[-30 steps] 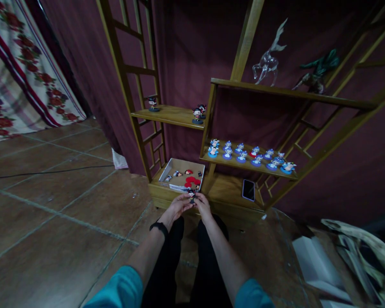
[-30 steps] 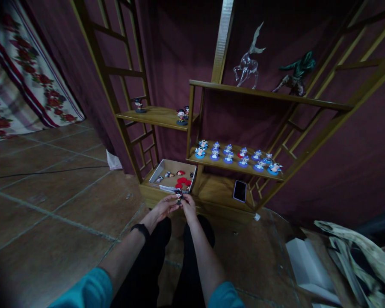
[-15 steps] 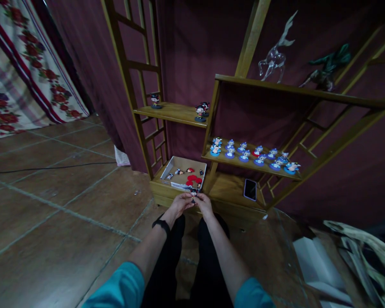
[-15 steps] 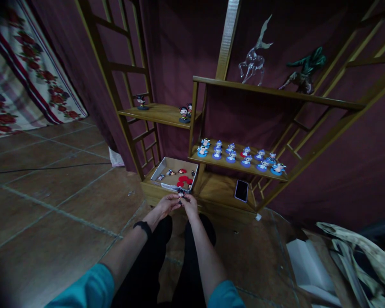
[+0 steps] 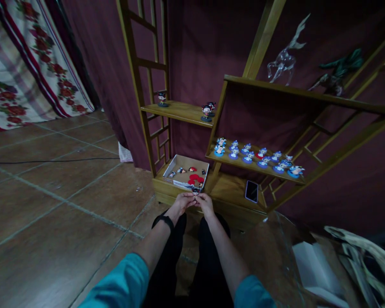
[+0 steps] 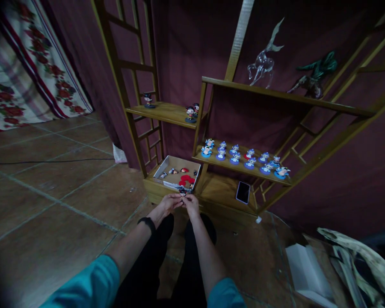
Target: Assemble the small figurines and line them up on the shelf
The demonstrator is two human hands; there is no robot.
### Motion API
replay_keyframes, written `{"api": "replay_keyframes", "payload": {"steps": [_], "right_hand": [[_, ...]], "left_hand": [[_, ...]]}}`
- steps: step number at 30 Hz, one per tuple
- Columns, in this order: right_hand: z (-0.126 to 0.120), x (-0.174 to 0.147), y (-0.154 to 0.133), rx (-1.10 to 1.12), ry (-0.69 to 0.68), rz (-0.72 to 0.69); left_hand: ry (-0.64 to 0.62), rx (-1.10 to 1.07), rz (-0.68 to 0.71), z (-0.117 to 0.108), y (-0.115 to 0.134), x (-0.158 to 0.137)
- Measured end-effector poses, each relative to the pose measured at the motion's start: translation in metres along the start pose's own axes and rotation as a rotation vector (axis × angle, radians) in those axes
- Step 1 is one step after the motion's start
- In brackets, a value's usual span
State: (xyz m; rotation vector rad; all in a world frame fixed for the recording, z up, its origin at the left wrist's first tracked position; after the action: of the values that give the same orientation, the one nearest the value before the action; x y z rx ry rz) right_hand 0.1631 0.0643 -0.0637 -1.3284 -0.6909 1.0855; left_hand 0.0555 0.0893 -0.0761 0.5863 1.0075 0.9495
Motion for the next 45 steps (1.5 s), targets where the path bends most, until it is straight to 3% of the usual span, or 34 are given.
{"api": "replay_keyframes", "payload": {"steps": [14, 22, 39, 45], "right_hand": [[0.005, -0.008, -0.018, 0.060, -0.032, -0.063], [0.002, -0.003, -0.020, -0.030, -0.013, -0.150], [0.009, -0.008, -0.018, 0.054, -0.074, -0.046], [0.004, -0.002, -0.001, 0.112, -0.006, 0.036]], "left_hand": [[-0.037, 0.076, 0.095, 0.001, 0.006, -0.004], [-0.014, 0.072, 0.064, 0.002, 0.000, 0.000], [0.063, 0.035, 0.018, -0.005, 0.002, -0.001], [0.053, -0.104, -0.030, -0.009, 0.004, 0.001]]}}
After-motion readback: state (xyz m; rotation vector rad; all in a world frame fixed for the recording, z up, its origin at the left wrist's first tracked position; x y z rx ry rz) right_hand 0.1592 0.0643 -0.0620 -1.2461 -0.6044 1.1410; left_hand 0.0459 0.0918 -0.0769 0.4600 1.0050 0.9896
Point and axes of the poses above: each hand's wrist, its own x-axis towards the middle knuckle, its own z-axis out of the palm, y = z × x, the point moved 8 cm from there along x, towards the middle knuckle, and after that the axes turned 7 degrees about y, right-handed, at the moved point
